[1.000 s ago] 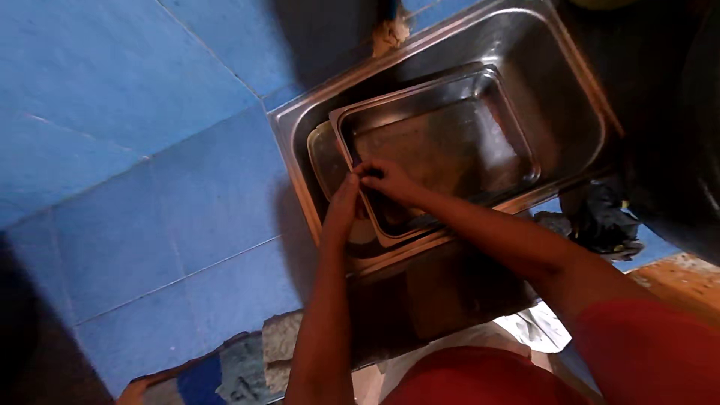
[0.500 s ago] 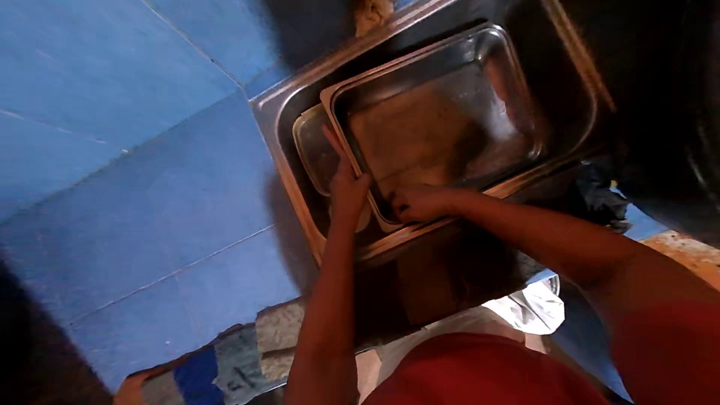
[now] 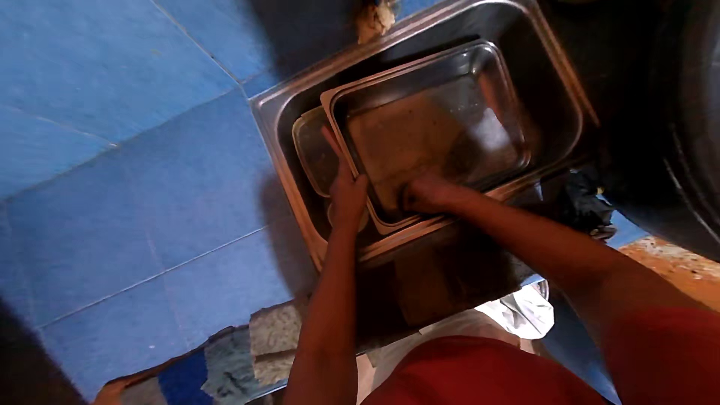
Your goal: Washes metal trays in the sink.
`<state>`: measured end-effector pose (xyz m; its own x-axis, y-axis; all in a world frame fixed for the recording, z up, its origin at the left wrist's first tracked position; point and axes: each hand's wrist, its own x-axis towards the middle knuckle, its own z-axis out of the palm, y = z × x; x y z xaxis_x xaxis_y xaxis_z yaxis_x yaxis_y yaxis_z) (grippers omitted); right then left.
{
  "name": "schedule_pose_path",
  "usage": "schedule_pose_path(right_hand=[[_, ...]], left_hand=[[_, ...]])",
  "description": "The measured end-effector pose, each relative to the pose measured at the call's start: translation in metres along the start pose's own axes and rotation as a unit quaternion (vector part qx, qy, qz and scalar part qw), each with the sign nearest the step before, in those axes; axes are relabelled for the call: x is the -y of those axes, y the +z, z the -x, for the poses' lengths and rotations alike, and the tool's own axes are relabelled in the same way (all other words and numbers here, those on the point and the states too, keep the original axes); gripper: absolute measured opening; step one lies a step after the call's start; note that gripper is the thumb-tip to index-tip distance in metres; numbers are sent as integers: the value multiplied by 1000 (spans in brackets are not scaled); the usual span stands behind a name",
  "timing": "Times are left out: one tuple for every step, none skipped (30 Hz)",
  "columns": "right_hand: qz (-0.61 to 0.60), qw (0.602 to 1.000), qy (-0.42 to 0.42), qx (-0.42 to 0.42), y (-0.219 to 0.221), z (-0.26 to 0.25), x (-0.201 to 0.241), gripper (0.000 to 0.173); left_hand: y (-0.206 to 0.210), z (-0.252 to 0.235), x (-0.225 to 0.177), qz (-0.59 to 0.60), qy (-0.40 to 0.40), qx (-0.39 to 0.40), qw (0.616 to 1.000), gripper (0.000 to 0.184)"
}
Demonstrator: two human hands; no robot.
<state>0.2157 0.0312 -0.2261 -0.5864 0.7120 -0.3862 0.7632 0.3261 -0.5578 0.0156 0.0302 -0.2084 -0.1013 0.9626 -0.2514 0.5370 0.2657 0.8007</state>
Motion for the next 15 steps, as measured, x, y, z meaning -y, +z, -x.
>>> schedule_pose_path(right_hand=[[-27,999,-24,1,6,-9,17,16],[-52,998,-40,-13,11,-18,32,15],[-72,995,-48,-42,16,-29,41,14],[-100,991,-45,-70,15,-39,46,18],[-128,986,-36,-96,9,-52,47,26],[-140,982,-32,-126,1,-67,44,27],[-139,977,-33,-157,-11,-83,40,26],[-137,972,-28,-191,-22,-99,36,28],[-138,963,-15,-230,-31,-113,32,31],[-148,951,9,-270,-38,-125,31,34],[-163,942,45,-290,-44,-131,34,35],[-169,938,77,-293,-47,-133,40,37],[-161,939,89,-289,-44,-133,46,39],[-146,947,74,-275,-35,-130,49,41],[-127,959,43,-250,-27,-121,49,42]], left_hand=[[0,1,-1,-3,-9,-6,1000,65],[1,1,-1,-3,-11,-14,1000,62],[1,1,-1,-7,-14,-19,1000,60],[0,2,0,-14,-15,-19,1000,58],[-2,2,1,-19,-8,-20,1000,56],[-3,4,2,-20,3,-19,1000,54],[-4,5,4,-13,14,-17,1000,52],[-3,8,5,-6,22,-19,1000,51],[-2,10,4,3,27,-27,999,50],[0,10,4,8,30,-34,999,49],[1,10,4,5,27,-38,999,49],[1,10,3,-4,24,-40,999,50],[0,10,2,-20,22,-42,999,50],[1,11,2,-38,25,-46,998,50],[1,11,3,-57,36,-54,996,49]])
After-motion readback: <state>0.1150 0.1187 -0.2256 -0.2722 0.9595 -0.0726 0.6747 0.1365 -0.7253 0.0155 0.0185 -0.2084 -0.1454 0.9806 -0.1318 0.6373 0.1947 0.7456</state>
